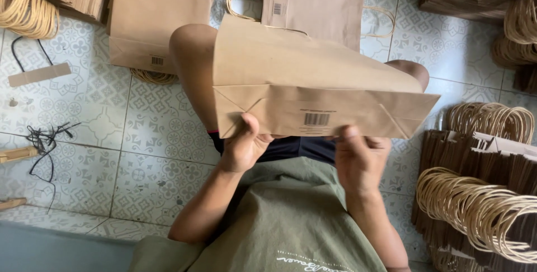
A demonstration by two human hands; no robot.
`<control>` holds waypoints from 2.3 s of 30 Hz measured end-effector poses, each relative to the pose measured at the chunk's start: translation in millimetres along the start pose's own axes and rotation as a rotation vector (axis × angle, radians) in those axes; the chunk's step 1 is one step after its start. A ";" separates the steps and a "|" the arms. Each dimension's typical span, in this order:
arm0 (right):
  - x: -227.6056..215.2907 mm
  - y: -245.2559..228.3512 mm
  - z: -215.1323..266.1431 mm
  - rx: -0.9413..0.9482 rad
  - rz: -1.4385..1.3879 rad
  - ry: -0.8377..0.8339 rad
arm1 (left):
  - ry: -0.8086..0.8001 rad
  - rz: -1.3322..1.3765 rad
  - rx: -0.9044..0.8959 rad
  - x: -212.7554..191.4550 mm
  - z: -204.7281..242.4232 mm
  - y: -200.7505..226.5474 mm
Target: The person is sitting on the floor and assembling paper bags by opening them up from their flat state and stacking them.
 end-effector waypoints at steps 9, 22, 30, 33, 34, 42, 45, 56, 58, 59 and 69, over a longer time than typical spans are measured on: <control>-30.2 -42.2 -24.1 0.159 -0.143 0.007 | -0.102 -0.060 -0.001 23.3 -2.2 16.3; -9.5 -115.7 -89.9 0.177 0.170 -0.021 | -0.271 -0.493 -0.308 24.6 -21.8 20.4; -19.1 -103.1 -93.7 -0.068 0.349 0.014 | 0.277 -0.894 0.152 6.5 -53.2 76.9; -60.3 -39.5 -102.8 -0.115 0.423 0.022 | 0.158 -1.382 0.512 72.6 -63.8 112.2; -76.6 -24.1 -99.8 -0.115 0.424 0.023 | 0.158 -1.381 0.512 79.1 -66.2 111.5; -65.9 -18.3 -59.1 -0.164 0.503 -0.268 | -0.212 -1.934 0.777 169.5 -91.6 99.3; -71.9 -33.5 -50.6 -0.196 0.591 -0.247 | -0.254 -1.860 0.828 171.7 -90.9 96.5; 34.2 -82.0 -40.2 0.405 1.294 -0.554 | -0.445 -1.863 0.799 174.4 -65.7 87.5; 52.1 -81.0 -41.1 0.475 1.489 -0.607 | -0.479 -1.928 0.720 178.9 -66.4 86.9; 75.2 -81.4 -34.0 0.421 1.513 -0.759 | -0.532 -1.982 0.808 187.8 -61.3 86.6; 187.7 -132.6 -29.9 -0.325 1.446 -0.832 | -1.153 -2.166 0.521 261.1 -60.5 91.4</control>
Point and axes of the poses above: each hand's wrist, its own z-axis away from the middle knuckle, its own x-axis out of the palm, y = z × x, the point moved 9 cm from there along -z, towards the middle knuckle, and after that the axes turned 9 degrees about x, right-handed, at the moved point
